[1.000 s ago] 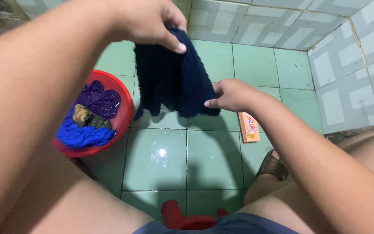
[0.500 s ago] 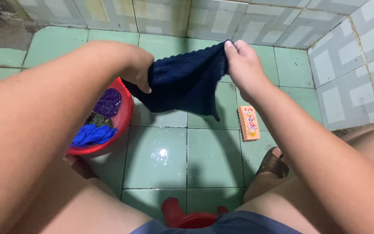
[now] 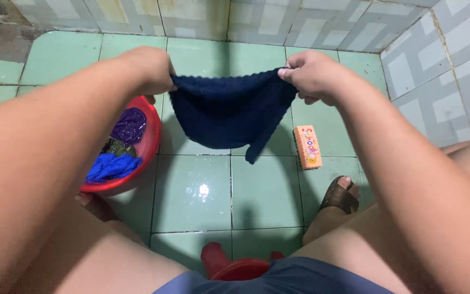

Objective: Hand wash small pieces of cloth using a bar of soap and a basin of water on a tiled floor.

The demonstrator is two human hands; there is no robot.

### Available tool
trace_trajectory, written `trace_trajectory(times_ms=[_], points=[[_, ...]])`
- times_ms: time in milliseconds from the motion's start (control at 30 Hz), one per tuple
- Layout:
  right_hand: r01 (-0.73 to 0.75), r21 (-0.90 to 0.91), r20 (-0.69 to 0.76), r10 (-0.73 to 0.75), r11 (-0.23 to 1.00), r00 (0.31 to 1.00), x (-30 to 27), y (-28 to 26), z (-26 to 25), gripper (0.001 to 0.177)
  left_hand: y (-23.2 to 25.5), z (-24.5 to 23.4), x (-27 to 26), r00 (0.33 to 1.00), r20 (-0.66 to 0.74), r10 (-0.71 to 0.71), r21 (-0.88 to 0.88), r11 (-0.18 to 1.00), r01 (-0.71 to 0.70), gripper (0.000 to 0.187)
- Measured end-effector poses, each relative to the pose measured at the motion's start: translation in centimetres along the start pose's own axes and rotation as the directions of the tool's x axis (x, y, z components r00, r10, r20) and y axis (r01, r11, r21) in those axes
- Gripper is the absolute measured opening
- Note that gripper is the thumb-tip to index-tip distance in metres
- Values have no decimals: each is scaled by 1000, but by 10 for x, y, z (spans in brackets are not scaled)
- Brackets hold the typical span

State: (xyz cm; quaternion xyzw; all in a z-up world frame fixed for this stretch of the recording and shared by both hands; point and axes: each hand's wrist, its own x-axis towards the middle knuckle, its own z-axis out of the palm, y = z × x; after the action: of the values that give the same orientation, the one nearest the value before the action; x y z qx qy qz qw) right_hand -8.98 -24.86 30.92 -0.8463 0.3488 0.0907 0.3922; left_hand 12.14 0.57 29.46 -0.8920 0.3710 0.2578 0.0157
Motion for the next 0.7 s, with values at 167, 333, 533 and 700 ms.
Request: trace_trajectory(times_ms=[167,333,533,700], points=[[95,182,-234,-51,979,971,1,-2,9,20,-6,-1,16,975,-208,-82,-301,953,16,21],[401,-97,-464,-398,911,792,24,19,10,25,-20,13,49,783,-620,-46,-277,947,-164,30],[453,-405,-563,-607,794,561,31,40,34,27,-20,34,58,648,-759,-62,-293,921,-255,32],[225,-490,-102,-311,842,945,37,82,72,29,-19,78,60,972,-225,66,25,998,-62,32]])
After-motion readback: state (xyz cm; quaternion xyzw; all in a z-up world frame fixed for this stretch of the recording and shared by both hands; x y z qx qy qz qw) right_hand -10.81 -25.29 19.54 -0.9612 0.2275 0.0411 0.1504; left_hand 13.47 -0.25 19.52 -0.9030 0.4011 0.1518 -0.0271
